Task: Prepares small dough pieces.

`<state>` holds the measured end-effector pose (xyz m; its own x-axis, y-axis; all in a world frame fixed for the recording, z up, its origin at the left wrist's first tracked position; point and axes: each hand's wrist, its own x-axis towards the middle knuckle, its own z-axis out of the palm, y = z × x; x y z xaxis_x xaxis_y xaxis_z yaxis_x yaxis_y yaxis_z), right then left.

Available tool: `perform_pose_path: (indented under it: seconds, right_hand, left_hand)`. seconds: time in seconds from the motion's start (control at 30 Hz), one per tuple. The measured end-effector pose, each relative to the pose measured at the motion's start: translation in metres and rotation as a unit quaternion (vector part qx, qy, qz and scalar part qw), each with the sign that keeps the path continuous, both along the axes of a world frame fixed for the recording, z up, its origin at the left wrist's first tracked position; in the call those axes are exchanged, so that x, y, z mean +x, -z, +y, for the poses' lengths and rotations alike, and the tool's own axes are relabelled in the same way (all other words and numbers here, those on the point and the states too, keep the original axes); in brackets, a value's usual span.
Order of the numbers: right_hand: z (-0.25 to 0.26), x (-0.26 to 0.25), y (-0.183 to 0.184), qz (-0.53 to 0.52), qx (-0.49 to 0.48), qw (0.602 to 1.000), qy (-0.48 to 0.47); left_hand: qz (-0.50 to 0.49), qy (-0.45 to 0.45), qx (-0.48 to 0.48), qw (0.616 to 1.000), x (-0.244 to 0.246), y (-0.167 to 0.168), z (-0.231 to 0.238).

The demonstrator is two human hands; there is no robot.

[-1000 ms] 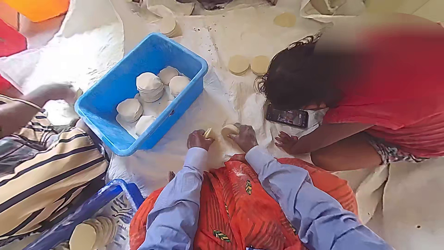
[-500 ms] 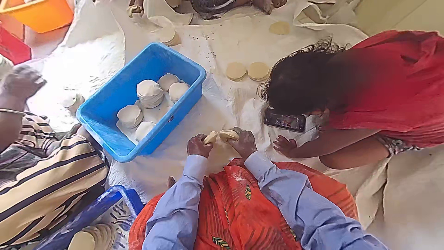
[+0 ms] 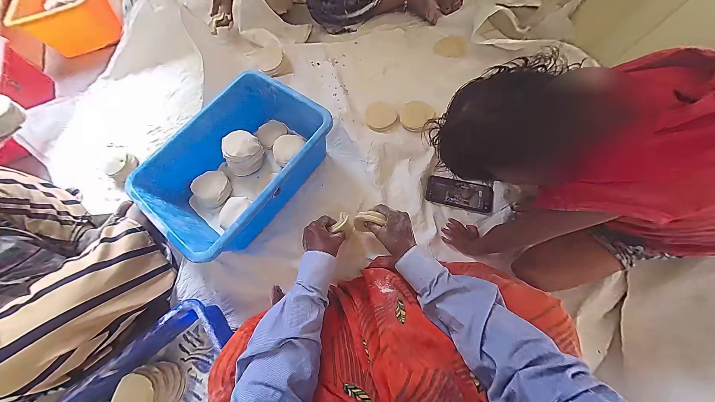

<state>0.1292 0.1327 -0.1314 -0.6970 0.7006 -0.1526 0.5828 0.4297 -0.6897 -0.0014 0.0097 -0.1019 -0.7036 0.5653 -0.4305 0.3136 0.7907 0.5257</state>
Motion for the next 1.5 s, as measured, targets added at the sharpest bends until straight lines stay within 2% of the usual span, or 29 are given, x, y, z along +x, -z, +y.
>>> perform_pose_path:
  seconds: [0.1,0.27,0.4,0.53,0.7,0.8,0.9,1.0,1.1,1.27,1.33,1.4,1.5]
  right_hand:
    - [0.0,-0.007,0.007,-0.066,-0.014,0.997,-0.022]
    - [0.0,0.002,0.002,0.018,-0.01,1.0,0.016]
    - [0.003,-0.008,0.015,-0.057,-0.016,0.998,-0.02]
    - [0.0,0.002,0.001,0.003,-0.01,1.0,0.013]
    - [0.005,-0.008,0.014,-0.074,-0.033,0.996,-0.023]
    - [0.011,0.0,0.006,0.003,-0.05,0.999,0.005]
    - [0.029,0.001,-0.002,0.087,-0.108,0.989,0.043]
    - [0.038,0.004,-0.008,0.091,-0.123,0.985,0.074]
    - [0.046,0.004,-0.012,0.086,-0.122,0.985,0.082]
    - [0.045,0.001,-0.038,0.114,-0.112,0.987,0.031]
    - [0.034,-0.001,-0.061,0.177,-0.156,0.972,-0.01]
    - [0.02,-0.003,-0.082,0.248,-0.249,0.935,-0.05]
    - [0.007,-0.009,-0.083,0.259,-0.353,0.896,-0.066]
  left_hand:
    - [-0.017,0.023,-0.031,0.999,-0.001,0.009,0.006]
    - [-0.002,0.007,0.019,1.0,0.0,-0.004,-0.001]
    - [-0.01,0.026,-0.02,0.999,-0.001,0.008,0.007]
    - [0.005,0.019,0.027,0.999,0.003,-0.002,0.001]
    - [-0.016,0.024,-0.004,1.0,0.001,0.006,0.006]
    - [-0.002,0.024,0.038,0.999,-0.002,0.001,-0.001]
    - [0.05,0.007,0.091,0.995,-0.008,-0.009,-0.001]
    - [0.078,-0.009,0.16,0.984,-0.01,-0.009,-0.003]
    - [0.034,-0.062,0.255,0.964,-0.014,0.0,-0.002]
    - [-0.167,-0.22,0.315,0.908,-0.02,0.025,0.003]
    - [-0.256,-0.274,0.312,0.873,-0.016,0.023,0.005]
    - [-0.337,-0.299,0.321,0.833,-0.009,0.017,0.007]
    - [-0.451,-0.302,0.379,0.749,0.008,0.008,0.002]
